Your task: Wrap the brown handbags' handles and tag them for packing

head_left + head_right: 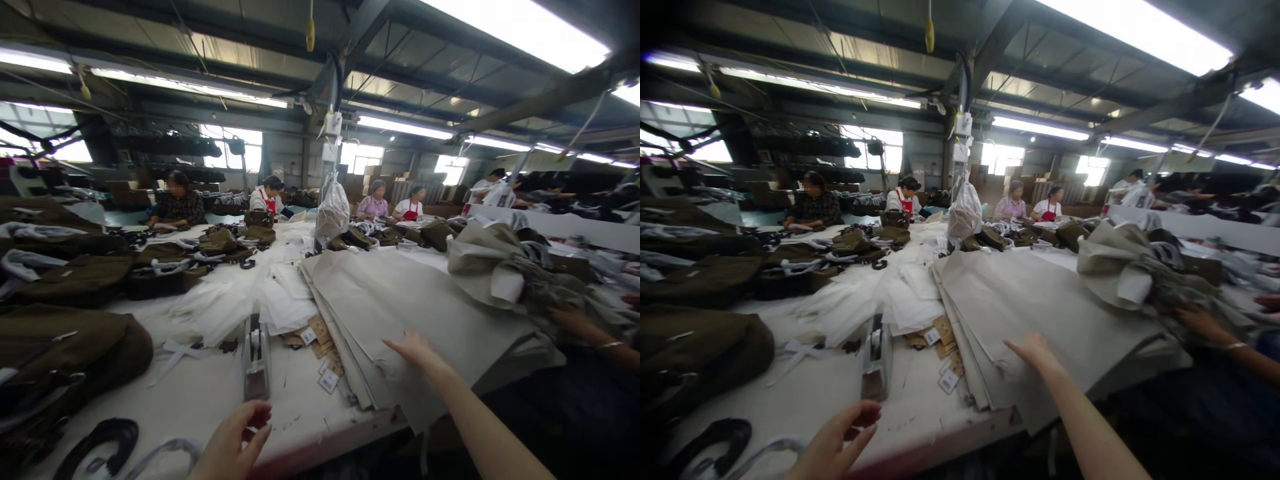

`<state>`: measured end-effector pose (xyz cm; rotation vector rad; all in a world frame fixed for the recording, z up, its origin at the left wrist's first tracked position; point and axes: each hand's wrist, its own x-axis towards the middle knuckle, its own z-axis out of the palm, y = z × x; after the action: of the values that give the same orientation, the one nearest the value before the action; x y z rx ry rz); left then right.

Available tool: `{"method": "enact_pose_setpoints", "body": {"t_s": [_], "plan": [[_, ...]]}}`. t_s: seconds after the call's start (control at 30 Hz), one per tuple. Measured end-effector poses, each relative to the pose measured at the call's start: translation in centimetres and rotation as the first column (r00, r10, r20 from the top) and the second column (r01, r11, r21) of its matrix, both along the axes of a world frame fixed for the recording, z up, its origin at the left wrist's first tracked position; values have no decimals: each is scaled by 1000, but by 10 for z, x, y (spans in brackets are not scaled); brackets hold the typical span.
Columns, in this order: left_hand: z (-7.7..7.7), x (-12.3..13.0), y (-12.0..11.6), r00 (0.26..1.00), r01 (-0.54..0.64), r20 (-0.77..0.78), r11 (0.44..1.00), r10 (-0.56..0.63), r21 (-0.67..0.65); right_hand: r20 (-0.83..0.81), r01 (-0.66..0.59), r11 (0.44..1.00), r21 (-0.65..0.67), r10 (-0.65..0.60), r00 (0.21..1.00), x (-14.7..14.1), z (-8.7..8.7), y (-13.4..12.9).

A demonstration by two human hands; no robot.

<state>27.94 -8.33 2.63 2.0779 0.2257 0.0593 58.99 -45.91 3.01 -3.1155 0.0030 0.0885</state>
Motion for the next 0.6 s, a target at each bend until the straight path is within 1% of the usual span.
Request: {"method": "enact_pose_setpoints", "body": {"t_s": [0.07,0.13,0.2,0.3,0.4,0.5,0.57,0.6], "plan": [[6,0,-3,1000,-11,-24,1000,11,0,3,-98,995,-4,98,995,-10,-8,11],[10,-1,-6,999,-16,-34,1000,16,7,1,-155,988,-17,155,988,-19,-17,20],[12,-3,-7,999,-12,-39,1000,13,21,-14,-173,984,-30,173,985,-24,-24,25],[11,-9,-5,999,-5,-51,999,7,35,-7,-133,990,-53,133,991,-21,-28,25],[8,-12,-1,999,-14,-48,999,16,41,25,-34,997,-67,36,999,-12,-23,14],[5,-11,2,999,-23,-40,999,25,41,-1,52,998,-47,-52,999,-1,-10,-1],[2,-9,3,999,-27,-42,999,28,27,-42,65,998,-7,-65,997,4,1,-7],[-1,-8,3,999,-25,-46,1000,25,13,-58,51,998,24,-50,997,5,6,-6]]}}
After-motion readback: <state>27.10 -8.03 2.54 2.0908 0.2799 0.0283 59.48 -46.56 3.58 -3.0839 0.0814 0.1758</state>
